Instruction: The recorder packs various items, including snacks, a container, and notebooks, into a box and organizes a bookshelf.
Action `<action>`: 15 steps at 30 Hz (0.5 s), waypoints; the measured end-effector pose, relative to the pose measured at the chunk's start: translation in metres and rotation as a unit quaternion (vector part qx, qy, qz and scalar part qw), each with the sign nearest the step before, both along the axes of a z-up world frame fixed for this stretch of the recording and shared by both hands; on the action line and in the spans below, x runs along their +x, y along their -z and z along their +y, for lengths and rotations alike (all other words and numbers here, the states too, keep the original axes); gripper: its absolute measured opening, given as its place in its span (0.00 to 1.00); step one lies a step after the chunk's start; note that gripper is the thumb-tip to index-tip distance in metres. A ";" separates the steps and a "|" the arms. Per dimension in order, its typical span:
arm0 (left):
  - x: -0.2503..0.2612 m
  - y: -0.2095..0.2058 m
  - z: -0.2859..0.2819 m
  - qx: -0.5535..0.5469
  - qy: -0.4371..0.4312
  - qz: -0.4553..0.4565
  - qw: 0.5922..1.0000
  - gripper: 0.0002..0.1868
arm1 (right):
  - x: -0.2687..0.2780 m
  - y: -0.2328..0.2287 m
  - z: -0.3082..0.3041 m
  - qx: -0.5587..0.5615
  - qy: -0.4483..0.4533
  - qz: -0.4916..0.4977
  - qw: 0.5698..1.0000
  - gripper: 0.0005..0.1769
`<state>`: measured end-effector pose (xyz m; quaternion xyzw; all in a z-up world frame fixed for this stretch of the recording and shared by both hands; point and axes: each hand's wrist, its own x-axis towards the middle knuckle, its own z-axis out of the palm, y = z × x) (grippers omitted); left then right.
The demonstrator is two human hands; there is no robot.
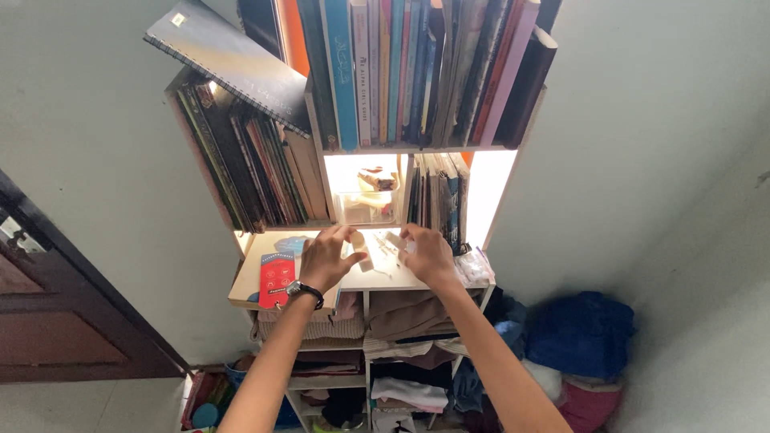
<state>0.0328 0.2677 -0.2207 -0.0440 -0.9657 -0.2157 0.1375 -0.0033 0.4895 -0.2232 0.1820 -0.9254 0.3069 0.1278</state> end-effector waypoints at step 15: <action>-0.002 0.018 0.000 -0.034 -0.007 0.007 0.999 0.26 | -0.006 0.035 -0.033 -0.209 -0.086 -0.010 0.974 0.20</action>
